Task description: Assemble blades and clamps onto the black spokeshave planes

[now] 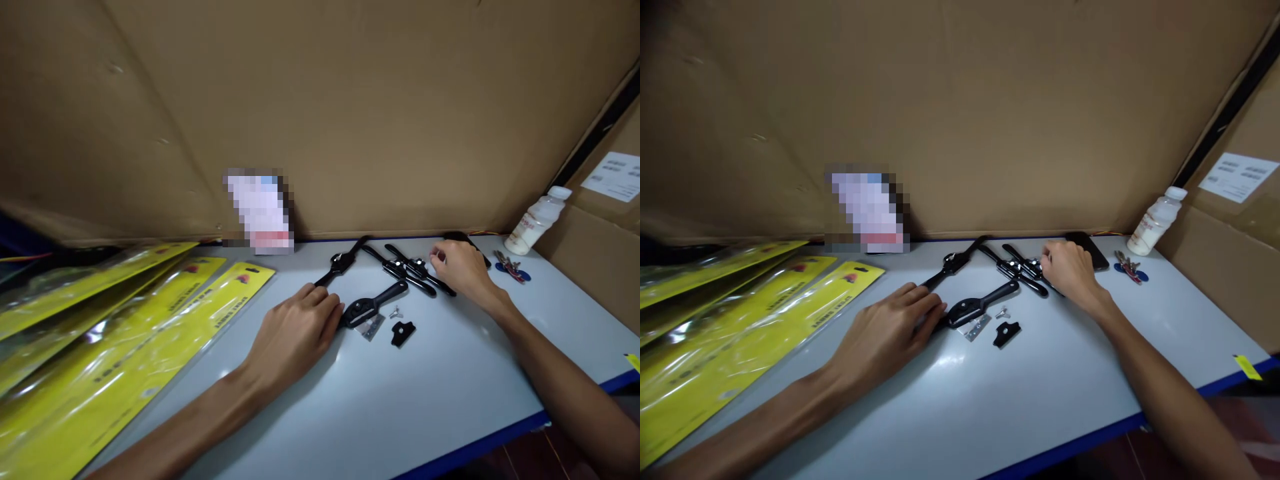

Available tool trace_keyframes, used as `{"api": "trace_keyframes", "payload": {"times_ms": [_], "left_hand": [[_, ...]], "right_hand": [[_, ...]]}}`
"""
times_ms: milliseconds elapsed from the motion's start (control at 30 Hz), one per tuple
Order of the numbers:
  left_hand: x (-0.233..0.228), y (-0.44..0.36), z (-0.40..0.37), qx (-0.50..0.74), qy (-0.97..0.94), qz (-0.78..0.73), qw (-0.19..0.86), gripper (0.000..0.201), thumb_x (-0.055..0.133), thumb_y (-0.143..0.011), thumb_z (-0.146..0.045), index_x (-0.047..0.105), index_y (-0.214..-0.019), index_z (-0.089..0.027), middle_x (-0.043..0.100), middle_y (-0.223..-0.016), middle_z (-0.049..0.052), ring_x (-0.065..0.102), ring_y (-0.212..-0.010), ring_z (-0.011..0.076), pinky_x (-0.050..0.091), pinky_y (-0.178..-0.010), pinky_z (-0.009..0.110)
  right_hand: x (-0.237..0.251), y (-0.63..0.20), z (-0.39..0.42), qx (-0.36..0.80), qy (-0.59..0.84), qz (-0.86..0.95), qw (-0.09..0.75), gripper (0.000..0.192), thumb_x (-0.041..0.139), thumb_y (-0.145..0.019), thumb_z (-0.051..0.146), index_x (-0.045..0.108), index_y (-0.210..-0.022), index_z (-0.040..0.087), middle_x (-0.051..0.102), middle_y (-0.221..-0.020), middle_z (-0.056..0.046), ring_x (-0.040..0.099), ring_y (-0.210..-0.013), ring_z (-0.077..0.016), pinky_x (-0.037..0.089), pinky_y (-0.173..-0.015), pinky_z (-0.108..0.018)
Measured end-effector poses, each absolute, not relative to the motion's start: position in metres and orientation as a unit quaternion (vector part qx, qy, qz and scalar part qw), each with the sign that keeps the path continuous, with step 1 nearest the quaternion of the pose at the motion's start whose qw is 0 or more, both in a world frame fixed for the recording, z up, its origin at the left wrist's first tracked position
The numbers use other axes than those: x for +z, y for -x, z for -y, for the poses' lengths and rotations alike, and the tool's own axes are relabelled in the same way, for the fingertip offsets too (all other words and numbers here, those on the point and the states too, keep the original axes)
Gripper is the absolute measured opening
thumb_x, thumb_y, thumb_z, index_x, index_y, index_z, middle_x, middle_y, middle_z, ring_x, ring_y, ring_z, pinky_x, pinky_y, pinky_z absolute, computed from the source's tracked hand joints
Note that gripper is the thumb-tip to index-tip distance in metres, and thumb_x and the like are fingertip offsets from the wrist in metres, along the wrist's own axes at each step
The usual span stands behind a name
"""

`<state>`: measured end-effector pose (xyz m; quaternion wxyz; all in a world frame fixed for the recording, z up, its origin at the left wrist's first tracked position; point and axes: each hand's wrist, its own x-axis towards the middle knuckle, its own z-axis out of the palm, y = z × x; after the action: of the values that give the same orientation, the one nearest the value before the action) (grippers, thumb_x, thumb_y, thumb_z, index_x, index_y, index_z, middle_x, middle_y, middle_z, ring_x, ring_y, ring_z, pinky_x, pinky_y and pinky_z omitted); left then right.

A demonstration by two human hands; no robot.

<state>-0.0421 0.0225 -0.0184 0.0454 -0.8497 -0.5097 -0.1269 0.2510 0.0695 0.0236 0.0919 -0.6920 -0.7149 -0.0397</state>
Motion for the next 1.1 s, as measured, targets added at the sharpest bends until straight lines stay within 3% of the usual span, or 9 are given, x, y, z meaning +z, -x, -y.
{"api": "trace_keyframes", "payload": {"times_ms": [167, 400, 500, 633, 800, 900, 967, 1033, 1100], "left_hand": [[-0.023, 0.041, -0.023, -0.200, 0.871, 0.447, 0.036, 0.039, 0.033, -0.103, -0.028, 0.062, -0.079, -0.018, 0.062, -0.079, 0.006, 0.056, -0.082, 0.0226, 0.042, -0.068, 0.033], [-0.021, 0.038, -0.019, -0.234, 0.877, 0.418, -0.029, 0.038, 0.034, -0.103, -0.028, 0.061, -0.079, -0.018, 0.062, -0.079, 0.006, 0.052, -0.082, 0.0220, 0.045, -0.072, 0.036], [-0.020, 0.037, -0.018, -0.252, 0.876, 0.409, -0.041, 0.035, 0.036, -0.102, -0.027, 0.061, -0.079, -0.019, 0.061, -0.079, 0.006, 0.052, -0.082, 0.0217, 0.046, -0.073, 0.036], [-0.020, 0.035, -0.015, -0.293, 0.873, 0.388, -0.044, 0.030, 0.039, -0.102, -0.023, 0.061, -0.082, -0.019, 0.061, -0.080, 0.005, 0.052, -0.081, 0.0216, 0.046, -0.072, 0.036], [-0.019, 0.032, -0.011, -0.351, 0.856, 0.380, 0.012, 0.023, 0.042, -0.101, -0.022, 0.058, -0.116, -0.016, 0.062, -0.111, 0.012, 0.053, -0.102, 0.0263, 0.048, -0.086, 0.042], [-0.017, 0.030, -0.009, -0.374, 0.835, 0.394, 0.080, 0.035, 0.044, -0.100, -0.028, 0.050, -0.131, -0.012, 0.053, -0.132, 0.020, 0.046, -0.121, 0.0327, 0.043, -0.095, 0.051], [-0.016, 0.029, -0.007, -0.359, 0.841, 0.398, 0.076, 0.034, 0.041, -0.101, -0.032, 0.053, -0.127, -0.013, 0.057, -0.129, 0.019, 0.047, -0.119, 0.0331, 0.042, -0.095, 0.051], [-0.014, 0.027, -0.005, -0.309, 0.862, 0.401, 0.014, 0.032, 0.037, -0.103, -0.035, 0.063, -0.105, -0.016, 0.065, -0.109, 0.013, 0.053, -0.103, 0.0294, 0.043, -0.087, 0.046], [-0.011, 0.025, -0.002, -0.255, 0.872, 0.407, -0.094, 0.041, 0.031, -0.103, -0.035, 0.061, -0.080, -0.019, 0.064, -0.084, 0.007, 0.054, -0.081, 0.0228, 0.042, -0.075, 0.039]], "right_hand": [[0.019, -0.270, -0.076, 0.032, 0.677, 0.735, 0.023, 0.015, 0.066, -0.079, 0.034, 0.073, -0.084, 0.022, 0.071, -0.085, -0.008, 0.062, -0.075, -0.0217, 0.033, -0.061, -0.029], [0.008, -0.269, -0.084, 0.142, 0.659, 0.738, 0.031, 0.009, 0.068, -0.072, 0.028, 0.066, -0.071, 0.020, 0.063, -0.069, -0.001, 0.054, -0.063, -0.0147, 0.031, -0.056, -0.026], [0.005, -0.273, -0.090, 0.206, 0.652, 0.728, 0.041, 0.031, 0.068, -0.075, 0.036, 0.054, -0.053, 0.019, 0.048, -0.050, 0.003, 0.043, -0.050, -0.0114, 0.026, -0.050, -0.026], [0.011, -0.282, -0.094, 0.261, 0.635, 0.720, 0.099, 0.044, 0.060, -0.082, 0.049, 0.044, -0.052, 0.021, 0.041, -0.047, 0.004, 0.037, -0.046, -0.0099, 0.025, -0.048, -0.026], [0.037, -0.277, -0.079, 0.294, 0.589, 0.728, 0.188, 0.047, 0.050, -0.087, 0.060, 0.037, -0.062, 0.023, 0.035, -0.055, 0.007, 0.030, -0.048, -0.0089, 0.023, -0.048, -0.026], [0.050, -0.262, -0.063, 0.389, 0.504, 0.751, 0.178, 0.042, 0.060, -0.085, 0.054, 0.047, -0.065, 0.021, 0.035, -0.056, 0.008, 0.027, -0.050, -0.0090, 0.020, -0.050, -0.026], [0.053, -0.251, -0.054, 0.404, 0.446, 0.788, 0.131, 0.037, 0.066, -0.083, 0.049, 0.056, -0.065, 0.018, 0.039, -0.057, 0.006, 0.032, -0.055, -0.0097, 0.023, -0.054, -0.026], [0.053, -0.242, -0.048, 0.408, 0.413, 0.809, 0.097, 0.034, 0.070, -0.082, 0.046, 0.061, -0.065, 0.018, 0.043, -0.059, 0.005, 0.036, -0.059, -0.0106, 0.025, -0.057, -0.026], [0.051, -0.236, -0.044, 0.419, 0.401, 0.810, 0.085, 0.031, 0.071, -0.081, 0.044, 0.064, -0.066, 0.018, 0.046, -0.060, 0.005, 0.038, -0.061, -0.0110, 0.026, -0.058, -0.026]]}}
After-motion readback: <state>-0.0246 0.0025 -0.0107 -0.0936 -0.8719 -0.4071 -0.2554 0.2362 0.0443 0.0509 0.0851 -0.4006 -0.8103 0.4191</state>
